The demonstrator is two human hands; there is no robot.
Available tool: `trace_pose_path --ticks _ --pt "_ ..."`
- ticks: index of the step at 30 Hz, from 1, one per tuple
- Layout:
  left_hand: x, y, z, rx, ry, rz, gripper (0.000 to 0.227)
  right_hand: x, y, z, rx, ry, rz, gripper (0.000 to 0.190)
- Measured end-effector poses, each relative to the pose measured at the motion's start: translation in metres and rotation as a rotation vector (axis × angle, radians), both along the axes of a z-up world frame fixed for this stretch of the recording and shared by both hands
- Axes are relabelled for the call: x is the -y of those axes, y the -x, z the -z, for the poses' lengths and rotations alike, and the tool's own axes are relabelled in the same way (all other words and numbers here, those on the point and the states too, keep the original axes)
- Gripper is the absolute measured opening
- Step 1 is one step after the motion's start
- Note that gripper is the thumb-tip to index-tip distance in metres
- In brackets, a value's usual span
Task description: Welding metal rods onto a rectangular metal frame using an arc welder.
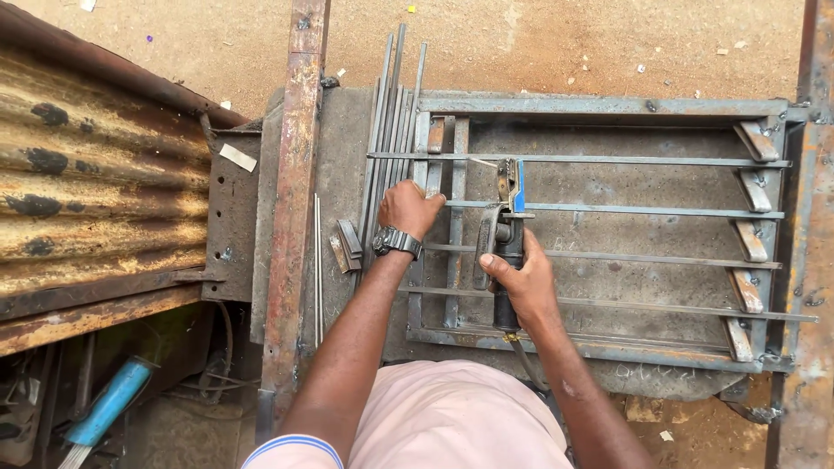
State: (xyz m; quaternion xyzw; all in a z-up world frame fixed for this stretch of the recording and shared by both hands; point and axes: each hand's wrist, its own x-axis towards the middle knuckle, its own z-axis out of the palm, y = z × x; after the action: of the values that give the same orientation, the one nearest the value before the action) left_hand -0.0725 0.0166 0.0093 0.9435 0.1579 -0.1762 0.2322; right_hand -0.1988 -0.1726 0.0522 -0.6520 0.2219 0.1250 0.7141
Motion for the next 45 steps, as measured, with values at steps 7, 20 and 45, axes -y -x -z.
trace_pose_path --ticks 7,20,45 --pt "0.001 -0.003 0.006 -0.020 -0.023 -0.014 0.037 -0.017 -0.011 -0.003 -0.077 0.071 -0.053 0.073" --pt "0.001 0.006 0.004 0.041 -0.012 0.000 0.038 -0.034 -0.032 0.026 0.019 0.309 -0.231 0.076" --pt "-0.001 0.006 -0.003 0.035 0.006 -0.002 0.040 -0.038 -0.038 0.038 0.049 0.282 -0.265 0.079"
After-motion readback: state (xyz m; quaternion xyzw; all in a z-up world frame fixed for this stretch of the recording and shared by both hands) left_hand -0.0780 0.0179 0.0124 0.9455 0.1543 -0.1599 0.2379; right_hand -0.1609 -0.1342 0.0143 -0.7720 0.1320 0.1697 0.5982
